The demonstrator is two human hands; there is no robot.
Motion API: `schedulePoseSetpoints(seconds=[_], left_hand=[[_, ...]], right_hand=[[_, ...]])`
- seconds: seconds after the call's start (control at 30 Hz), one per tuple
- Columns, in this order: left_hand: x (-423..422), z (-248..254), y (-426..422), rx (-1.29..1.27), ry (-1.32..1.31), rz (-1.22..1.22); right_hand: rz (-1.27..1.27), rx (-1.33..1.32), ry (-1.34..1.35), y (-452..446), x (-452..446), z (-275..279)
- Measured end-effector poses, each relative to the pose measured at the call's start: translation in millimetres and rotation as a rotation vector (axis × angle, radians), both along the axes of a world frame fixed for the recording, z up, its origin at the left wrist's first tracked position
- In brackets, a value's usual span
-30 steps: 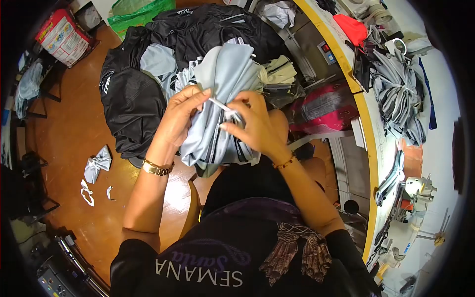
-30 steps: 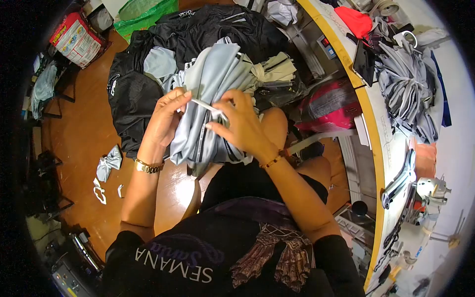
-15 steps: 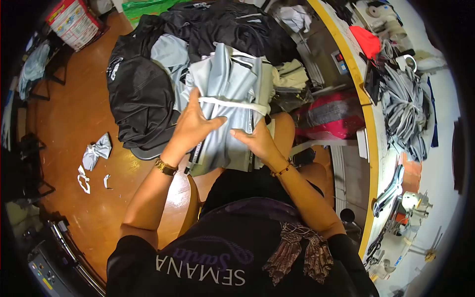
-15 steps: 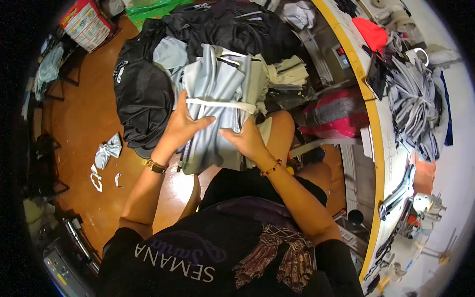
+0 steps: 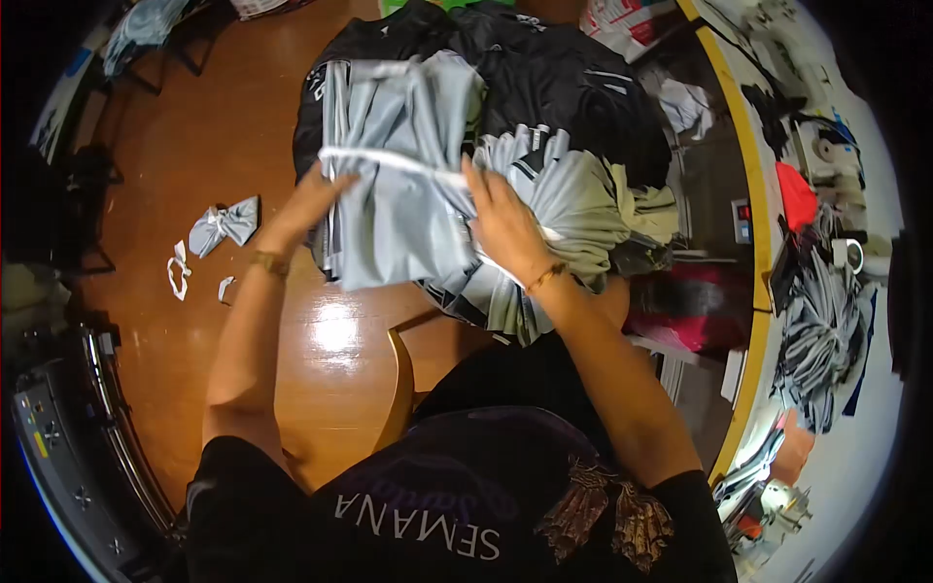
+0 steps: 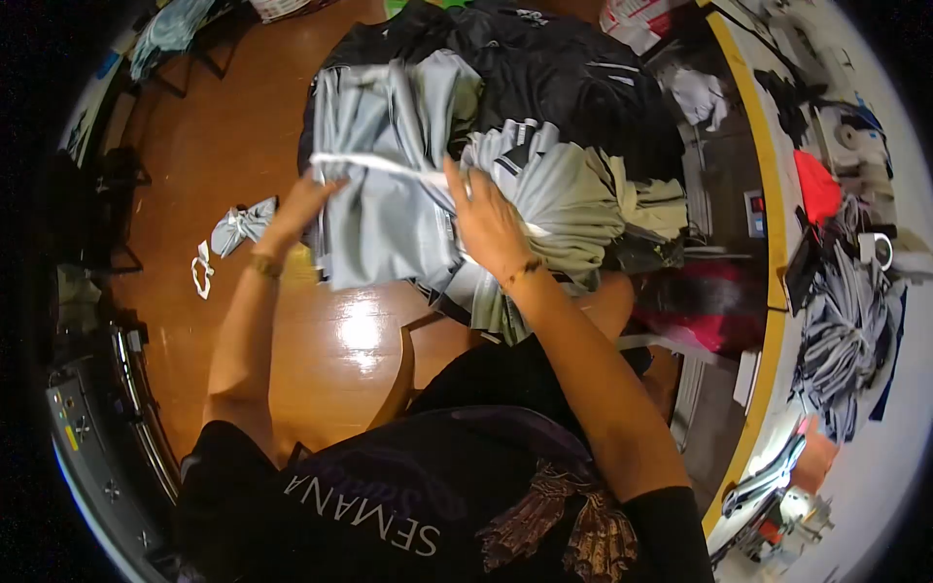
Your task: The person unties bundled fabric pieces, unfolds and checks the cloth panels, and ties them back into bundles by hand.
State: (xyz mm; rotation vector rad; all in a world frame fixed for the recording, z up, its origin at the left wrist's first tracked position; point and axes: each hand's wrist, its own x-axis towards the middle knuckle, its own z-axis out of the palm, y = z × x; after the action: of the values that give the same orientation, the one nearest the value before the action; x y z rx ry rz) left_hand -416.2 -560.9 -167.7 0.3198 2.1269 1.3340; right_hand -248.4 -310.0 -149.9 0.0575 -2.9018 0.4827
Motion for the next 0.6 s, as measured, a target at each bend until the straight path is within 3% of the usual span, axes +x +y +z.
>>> schedulePoseSetpoints(seconds=[0.07,0.13,0.2,0.3,0.4,0.5,0.6], left_hand=[[17,-76,-24,-0.464,0.564,-0.135],[44,-69,-24,-0.278,0.541,0.075],[65,-45,-25,-0.23,0.813,0.116],[101,-14,-29,-0.224,0.922,-0.186],[128,-27,-26,-0.317,0.835,-0.135],[126,-45,-20,-0.318,0.434,0.085],[119,-50,-15,-0.217,0.313,0.197]], right_hand=[[0.089,0.181,0.073,3,3,-9],[0.127,0.227,0.084,9,6,-12],[0.131,0.153,0.047,18,5,-10],[0.172,0.102,0.057,24,9,-12],[0.209,0.056,0.072,21,13,-8],[0.233,0.054,0.041,19,17,-5],[0.255,-0.009,-0.083,16,15,-3]])
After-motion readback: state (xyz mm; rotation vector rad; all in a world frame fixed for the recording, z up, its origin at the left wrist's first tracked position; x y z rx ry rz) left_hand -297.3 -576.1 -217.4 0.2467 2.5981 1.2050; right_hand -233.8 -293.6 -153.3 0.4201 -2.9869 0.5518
